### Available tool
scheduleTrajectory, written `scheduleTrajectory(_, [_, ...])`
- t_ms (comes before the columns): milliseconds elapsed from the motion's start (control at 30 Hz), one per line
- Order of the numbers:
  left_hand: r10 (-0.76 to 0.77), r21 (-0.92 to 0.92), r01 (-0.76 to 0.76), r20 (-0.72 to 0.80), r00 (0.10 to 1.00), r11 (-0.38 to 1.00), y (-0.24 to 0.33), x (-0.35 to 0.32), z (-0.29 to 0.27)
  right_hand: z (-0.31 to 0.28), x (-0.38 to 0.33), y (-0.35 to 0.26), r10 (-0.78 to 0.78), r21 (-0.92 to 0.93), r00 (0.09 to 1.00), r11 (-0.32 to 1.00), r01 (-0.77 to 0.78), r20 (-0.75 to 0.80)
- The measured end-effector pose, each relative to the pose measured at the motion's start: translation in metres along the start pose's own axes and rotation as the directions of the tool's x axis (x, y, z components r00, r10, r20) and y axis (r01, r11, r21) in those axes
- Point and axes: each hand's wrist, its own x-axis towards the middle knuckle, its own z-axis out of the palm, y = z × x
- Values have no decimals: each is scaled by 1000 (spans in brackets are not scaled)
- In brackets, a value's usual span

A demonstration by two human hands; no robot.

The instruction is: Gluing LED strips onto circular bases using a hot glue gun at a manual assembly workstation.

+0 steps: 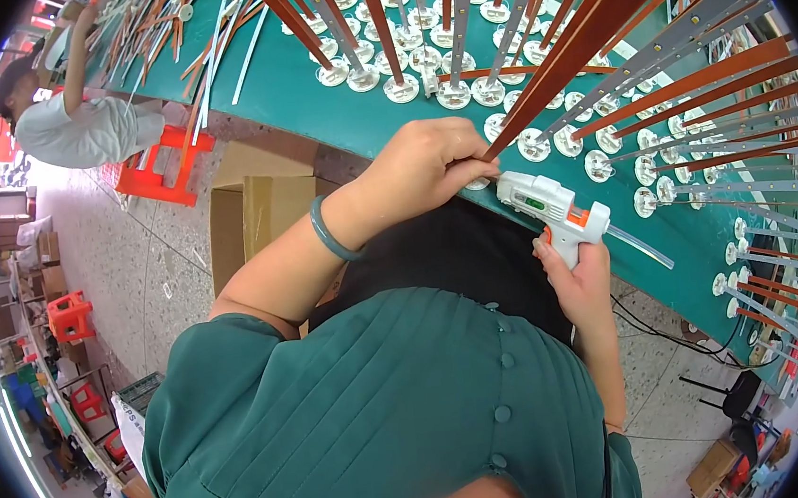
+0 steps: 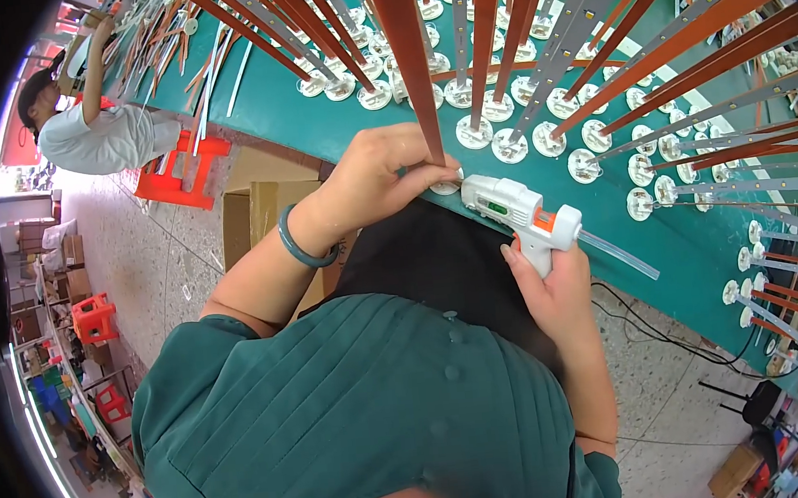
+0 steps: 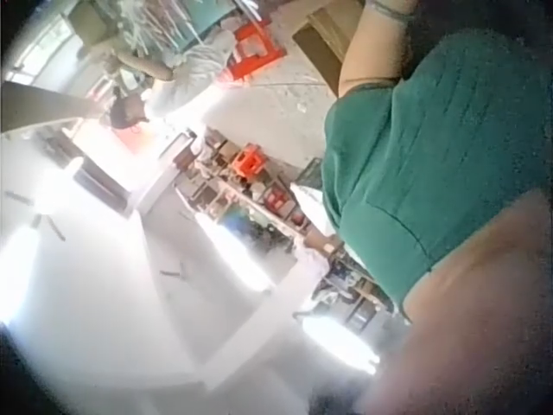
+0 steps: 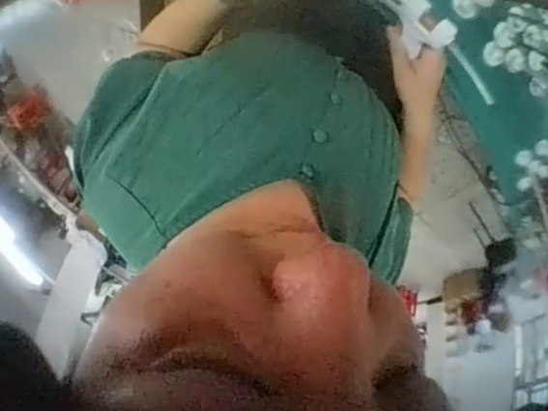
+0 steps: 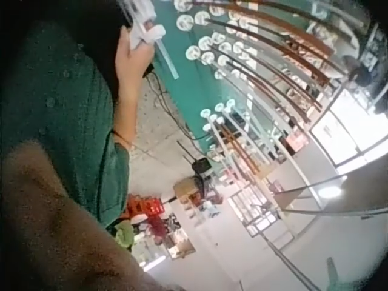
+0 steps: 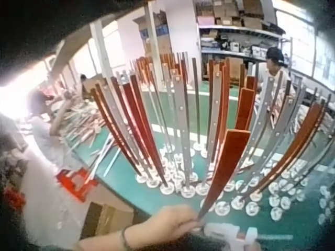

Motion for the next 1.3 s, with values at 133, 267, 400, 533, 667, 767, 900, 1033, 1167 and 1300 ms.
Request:
scheduleTrajectory(133, [8, 5, -8, -2, 1000, 1000, 0, -1, 0, -1, 0, 3, -6, -2, 1000, 1000, 6, 1])
scheduleTrajectory(267, [39, 69, -44, 72, 997, 997, 3, 0, -2, -8, -2, 4, 2, 51, 1000, 999, -2, -3])
scheduleTrajectory(400, [36, 9, -37, 106, 994, 999, 8, 0, -7, -22, -9, 3, 149, 293, 984, 941, -170, 92])
scheduleTrajectory(533, [55, 2, -55, 84, 995, 998, 8, 4, -8, -27, -13, 4, 134, 310, 987, 938, -156, 90])
scheduleTrajectory(667, [39, 80, -41, 29, 999, 996, 8, 2, -2, -21, -9, 0, 117, 283, 990, 950, -136, 82])
scheduleTrajectory(767, [44, 91, -46, 19, 999, 995, 10, 0, -3, -15, -4, 0, 96, 213, 991, 970, -115, 94])
scheduleTrajectory(900, [35, 46, -33, -38, 999, 998, 3, -4, -3, -7, 0, 0, 26, 127, 998, 991, -33, 53])
scheduleTrajectory(1033, [5, 41, -4, -13, 1000, 999, 4, -3, -3, -4, 3, -1, 10, 64, 999, 998, -13, 47])
scheduleTrajectory(1167, [18, 34, -18, -13, 1000, 999, 2, -3, -3, -1, 5, -2, 18, 80, 999, 997, -20, 29])
scheduleTrajectory(1300, [5, 6, -5, -12, 1000, 1000, 2, -2, -4, 0, 8, -2, -15, 45, 1000, 999, 14, 26])
